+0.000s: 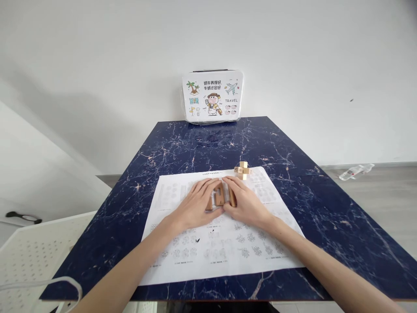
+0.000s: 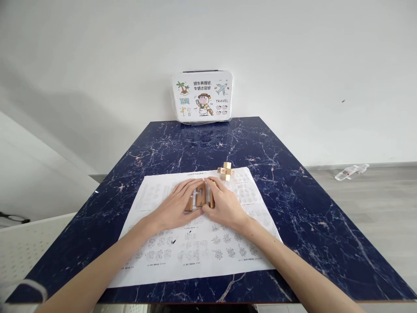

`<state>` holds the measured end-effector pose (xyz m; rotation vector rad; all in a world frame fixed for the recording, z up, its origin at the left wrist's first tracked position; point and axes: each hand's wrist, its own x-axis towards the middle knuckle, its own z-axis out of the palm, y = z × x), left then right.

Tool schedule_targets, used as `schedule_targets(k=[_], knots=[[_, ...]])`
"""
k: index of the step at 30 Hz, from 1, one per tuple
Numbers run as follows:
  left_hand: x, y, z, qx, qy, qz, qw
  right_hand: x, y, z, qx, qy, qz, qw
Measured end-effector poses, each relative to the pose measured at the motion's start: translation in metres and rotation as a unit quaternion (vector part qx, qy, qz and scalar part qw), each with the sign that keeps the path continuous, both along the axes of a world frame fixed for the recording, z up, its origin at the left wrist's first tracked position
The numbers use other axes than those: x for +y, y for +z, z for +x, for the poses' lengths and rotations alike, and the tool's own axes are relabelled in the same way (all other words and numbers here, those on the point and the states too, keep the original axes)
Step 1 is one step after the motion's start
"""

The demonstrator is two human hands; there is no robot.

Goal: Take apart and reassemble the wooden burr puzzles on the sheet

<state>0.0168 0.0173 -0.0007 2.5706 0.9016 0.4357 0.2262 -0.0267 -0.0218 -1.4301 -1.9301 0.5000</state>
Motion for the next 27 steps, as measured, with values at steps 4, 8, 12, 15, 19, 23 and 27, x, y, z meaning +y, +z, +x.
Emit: schedule_targets(k=[4,8,12,15,19,23,27], knots=[[0.0001,0.0003,-0.0029,-0.027,0.002,-0.015,1.000,0.0008,-0.0040,0.0008,-0.007,-0.003,0.011,1.000],[0.0002,0.0001,-0.0047,-0.028,0.018,-0.026,0.999,0.0004,-0.0042,0.0028,-0.007,-0.026,0.020,0.999],[0.0003,0.0010,-0.0042,-0.015,0.029,-0.032,0.999,0.0011,-0.0066,0.0041,-0.015,-0.057,0.039,0.998],[0.0001,0.0023,-0.0036,-0.009,0.028,-0.031,0.999,0.0016,-0.0093,0.0034,-0.028,-0.061,0.051,0.996],[-0.0003,0.0021,-0.0042,-0.013,0.026,-0.032,0.999,0.0008,-0.0097,0.0015,-0.063,-0.088,0.059,0.992],[0.0004,-0.0009,-0.0059,-0.016,0.025,-0.039,0.999,-0.0004,-0.0074,0.0008,-0.080,-0.098,0.051,0.991],[0.0013,-0.0024,-0.0066,-0.023,0.015,-0.041,0.999,-0.0009,-0.0064,0.0002,-0.027,-0.058,0.037,0.997]])
